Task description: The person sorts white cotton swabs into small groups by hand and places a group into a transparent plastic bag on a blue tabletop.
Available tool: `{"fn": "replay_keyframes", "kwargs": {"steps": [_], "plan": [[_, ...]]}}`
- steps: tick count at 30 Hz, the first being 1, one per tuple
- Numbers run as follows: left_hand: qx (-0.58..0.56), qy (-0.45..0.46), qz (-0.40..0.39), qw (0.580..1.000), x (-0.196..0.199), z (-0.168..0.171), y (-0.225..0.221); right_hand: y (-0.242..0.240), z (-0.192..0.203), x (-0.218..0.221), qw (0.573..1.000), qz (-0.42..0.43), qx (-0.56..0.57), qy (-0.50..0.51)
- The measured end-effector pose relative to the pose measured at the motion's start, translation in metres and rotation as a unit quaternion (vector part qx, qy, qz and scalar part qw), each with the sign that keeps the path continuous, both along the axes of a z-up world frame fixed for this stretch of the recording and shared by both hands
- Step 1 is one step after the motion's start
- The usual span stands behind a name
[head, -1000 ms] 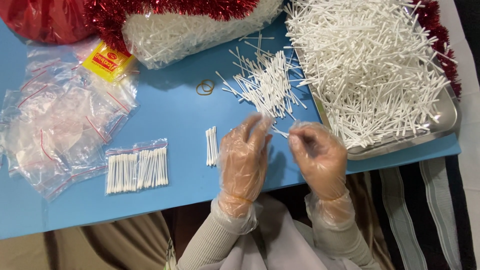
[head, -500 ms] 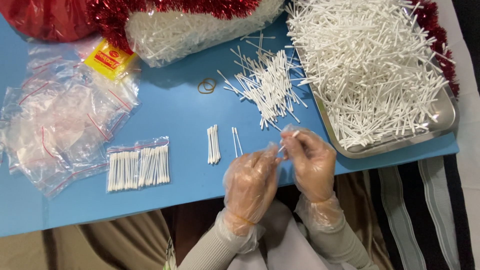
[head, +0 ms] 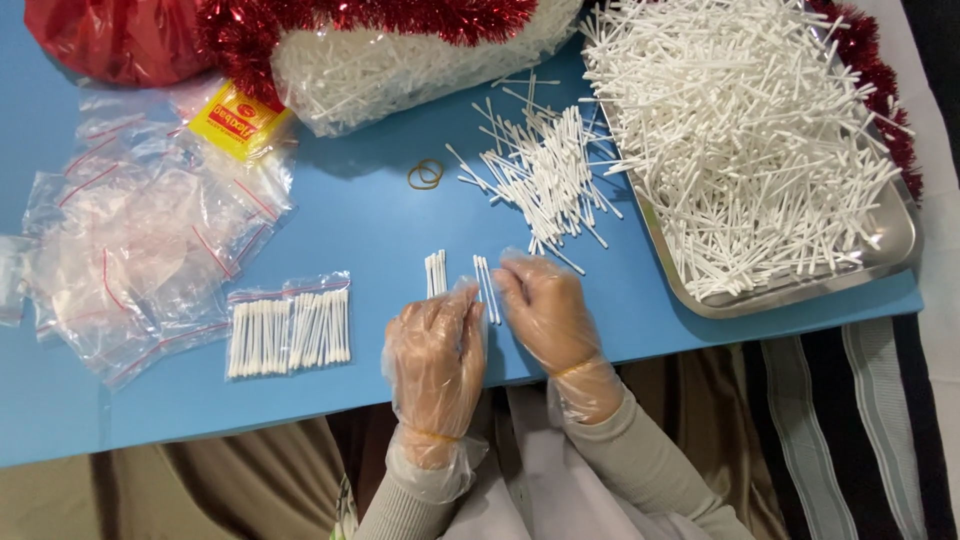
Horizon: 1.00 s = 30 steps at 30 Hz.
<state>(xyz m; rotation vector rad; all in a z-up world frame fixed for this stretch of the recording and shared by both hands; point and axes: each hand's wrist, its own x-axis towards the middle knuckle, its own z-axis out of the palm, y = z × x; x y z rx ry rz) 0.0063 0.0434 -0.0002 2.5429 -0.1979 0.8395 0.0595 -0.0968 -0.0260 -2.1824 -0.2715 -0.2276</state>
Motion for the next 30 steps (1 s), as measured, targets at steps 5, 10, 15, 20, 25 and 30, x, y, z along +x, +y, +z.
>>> {"fn": "replay_keyframes", "kwargs": {"steps": [5,10,15,20,25,30], "plan": [[-0.003,0.054,0.005,0.999,0.009,0.002,-0.013,-0.032,-0.004,-0.004,0.998,-0.052,-0.030,-0.035],[0.039,0.099,-0.022,0.994,0.021,0.000,-0.035,-0.058,0.007,-0.003,0.979,-0.156,-0.125,0.038],[0.050,0.115,-0.052,0.991,0.032,-0.008,-0.052,-0.066,-0.001,0.003,0.957,-0.119,-0.251,0.084],[0.046,0.094,-0.053,0.993,0.034,-0.019,-0.054,-0.065,-0.025,0.004,0.939,-0.137,-0.311,0.048],[0.020,0.064,-0.055,0.996,0.033,-0.004,-0.047,-0.074,-0.005,-0.004,0.979,-0.111,-0.170,-0.009],[-0.025,-0.005,-0.074,0.997,0.034,0.003,-0.048,-0.073,0.019,-0.017,0.989,-0.029,0.142,0.002]]}}
